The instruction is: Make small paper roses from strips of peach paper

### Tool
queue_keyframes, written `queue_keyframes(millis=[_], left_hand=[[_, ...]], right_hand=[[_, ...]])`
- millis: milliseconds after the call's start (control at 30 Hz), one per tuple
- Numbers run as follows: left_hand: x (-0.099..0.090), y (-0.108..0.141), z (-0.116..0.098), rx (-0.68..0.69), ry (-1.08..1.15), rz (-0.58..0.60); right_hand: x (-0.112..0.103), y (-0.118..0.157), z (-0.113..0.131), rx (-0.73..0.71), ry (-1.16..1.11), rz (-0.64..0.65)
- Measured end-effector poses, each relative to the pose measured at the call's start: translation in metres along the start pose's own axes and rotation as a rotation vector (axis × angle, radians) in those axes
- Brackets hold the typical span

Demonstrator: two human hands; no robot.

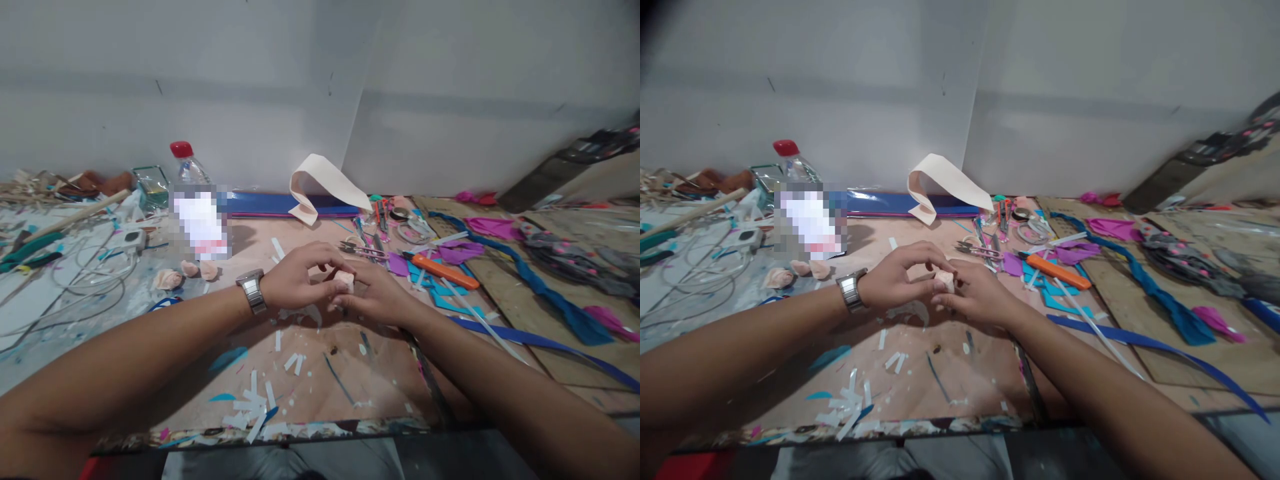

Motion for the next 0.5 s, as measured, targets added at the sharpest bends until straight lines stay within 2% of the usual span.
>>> queue_keyframes(millis=[200, 333, 500], left_hand=[[0.003, 0.001, -0.001, -0.057, 0.083, 0.085], [0.003, 0.0, 0.002, -0.082, 0.08, 0.065], [0.004, -0.001, 0.011, -0.186, 0.138, 0.032]], right_hand=[[0.002, 0.003, -0.001, 0.082, -0.046, 0.066], [0.006, 0.003, 0.0, 0.113, -0.053, 0.103], [0.004, 0.002, 0.0, 0.154, -0.056, 0.072]])
Point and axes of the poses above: each hand's wrist, its own y-axis away from the middle knuckle, its own x-axis out of the palm, z = x × y, the point moved 3 cm from there along -y, towards the middle knuckle, and after that the axes turned 11 degrees about -x, right-handed, at the moved point
